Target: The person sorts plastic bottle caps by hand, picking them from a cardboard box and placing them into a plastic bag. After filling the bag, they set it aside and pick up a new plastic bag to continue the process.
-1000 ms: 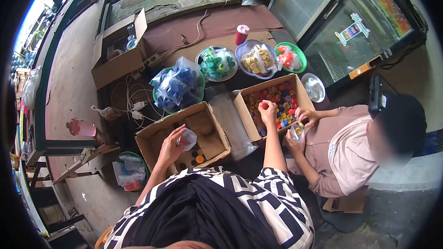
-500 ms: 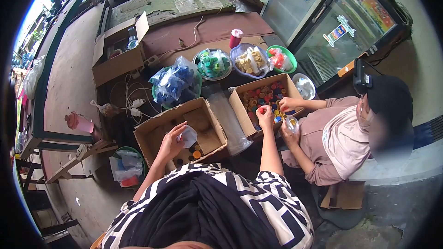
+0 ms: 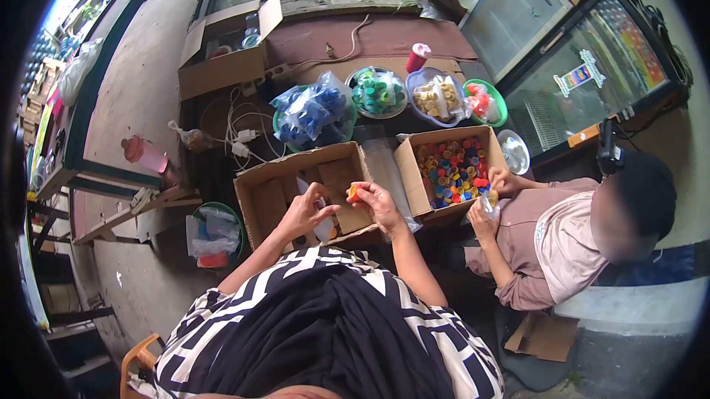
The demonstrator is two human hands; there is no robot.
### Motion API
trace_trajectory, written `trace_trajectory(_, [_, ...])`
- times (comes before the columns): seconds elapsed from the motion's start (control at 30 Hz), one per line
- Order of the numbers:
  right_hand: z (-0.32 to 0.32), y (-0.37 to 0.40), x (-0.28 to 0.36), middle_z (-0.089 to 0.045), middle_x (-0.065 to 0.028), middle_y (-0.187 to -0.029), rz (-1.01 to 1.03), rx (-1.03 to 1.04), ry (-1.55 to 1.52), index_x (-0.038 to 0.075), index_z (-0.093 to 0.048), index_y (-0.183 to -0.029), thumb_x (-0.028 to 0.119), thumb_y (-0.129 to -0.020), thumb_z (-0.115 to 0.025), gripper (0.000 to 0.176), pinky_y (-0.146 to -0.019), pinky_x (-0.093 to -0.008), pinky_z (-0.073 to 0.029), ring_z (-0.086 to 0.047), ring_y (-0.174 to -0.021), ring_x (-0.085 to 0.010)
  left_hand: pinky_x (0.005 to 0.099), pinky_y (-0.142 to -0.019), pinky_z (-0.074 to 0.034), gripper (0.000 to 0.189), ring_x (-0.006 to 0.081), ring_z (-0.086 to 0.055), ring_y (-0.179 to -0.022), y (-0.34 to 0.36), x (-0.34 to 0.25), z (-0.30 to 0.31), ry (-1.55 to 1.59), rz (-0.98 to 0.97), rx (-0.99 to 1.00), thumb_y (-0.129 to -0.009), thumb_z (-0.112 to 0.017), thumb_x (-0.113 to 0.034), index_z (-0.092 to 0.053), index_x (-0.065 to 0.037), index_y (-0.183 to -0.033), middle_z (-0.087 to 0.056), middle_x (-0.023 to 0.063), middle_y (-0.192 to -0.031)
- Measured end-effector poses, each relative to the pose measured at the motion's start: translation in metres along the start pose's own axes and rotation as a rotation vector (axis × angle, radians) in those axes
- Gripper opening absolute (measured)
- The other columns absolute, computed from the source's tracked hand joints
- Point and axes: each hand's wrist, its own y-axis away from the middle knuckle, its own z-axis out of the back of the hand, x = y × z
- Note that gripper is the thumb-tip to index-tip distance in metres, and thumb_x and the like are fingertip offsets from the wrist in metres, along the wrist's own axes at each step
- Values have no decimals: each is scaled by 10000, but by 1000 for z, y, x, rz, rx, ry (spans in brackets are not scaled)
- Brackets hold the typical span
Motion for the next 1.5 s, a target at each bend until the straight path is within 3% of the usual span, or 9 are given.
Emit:
trace_trajectory(0.03, [-8,-1,-3,-622,-59,-1032,-39,46,7,8,-533,-1181,180,-951,-563,288,-854,-275,-525,-624,-952,-134,357,-599,-481,398,289,-645,-653,1,-8,1,0,-78,-10,-836,-699,-310,-553,-34,-1083,-628,152,-694])
trace_trajectory(0.1, [-19,-4,-11,-601,-55,-1049,-51,112,-49,14,-522,-1182,171,-956,-555,277,-856,-277,-525,-605,-978,-129,359,-602,-484,413,276,-643,-652,2,-6,-1,-47,-54,3,-814,-724,-266,-551,-61,-1127,-635,145,-701])
trace_trajectory(0.17, [-23,-7,-17,-602,-69,-1056,-113,132,-62,15,-504,-1191,185,-966,-537,283,-850,-263,-524,-614,-927,-126,374,-613,-490,394,287,-645,-665,-1,8,-8,-55,-208,-3,-825,-702,-226,-550,-88,-1161,-642,140,-729])
trace_trajectory(0.53, [-31,-8,-22,-573,-49,-1056,-126,142,-118,8,-515,-1171,167,-969,-530,257,-907,-292,-512,-590,-971,-121,404,-648,-495,279,341,-648,-744,0,15,-3,-105,-145,2,-830,-668,-159,-513,-60,-1041,-641,152,-766])
trace_trajectory(1.13, [-21,-12,-24,-607,-69,-1051,-217,188,-140,12,-517,-1206,155,-966,-532,280,-885,-274,-519,-622,-961,-147,364,-602,-474,299,275,-628,-643,-2,15,2,-82,-166,61,-853,-679,-208,-511,-58,-1049,-624,127,-712])
trace_trajectory(1.23, [-28,-9,-20,-604,-72,-1082,-182,187,-105,13,-514,-1225,142,-960,-540,295,-901,-275,-511,-611,-986,-143,337,-557,-453,283,221,-597,-589,-3,25,-1,44,-224,-27,-900,-635,-242,-502,-41,-1049,-604,102,-669])
trace_trajectory(1.33, [-32,-8,-16,-597,-74,-1123,-102,173,-73,14,-511,-1243,125,-955,-547,311,-920,-278,-497,-593,-1025,-138,284,-500,-410,243,118,-519,-535,-2,25,2,216,49,82,-967,-541,-260,-487,-30,-1024,-554,57,-626])
trace_trajectory(1.47, [-38,-6,-14,-589,-68,-1146,-63,192,18,21,-515,-1254,115,-949,-555,321,-931,-279,-483,-577,-1048,-130,285,-512,-418,220,125,-520,-541,0,18,4,128,0,49,-969,-534,-238,-486,-27,-1012,-562,74,-633])
trace_trajectory(1.5, [-39,-5,-12,-588,-64,-1145,-59,188,33,25,-520,-1252,120,-948,-559,321,-933,-278,-479,-576,-1044,-129,314,-526,-435,206,171,-552,-555,0,18,3,73,-45,26,-962,-537,-218,-486,-25,-1011,-578,97,-651])
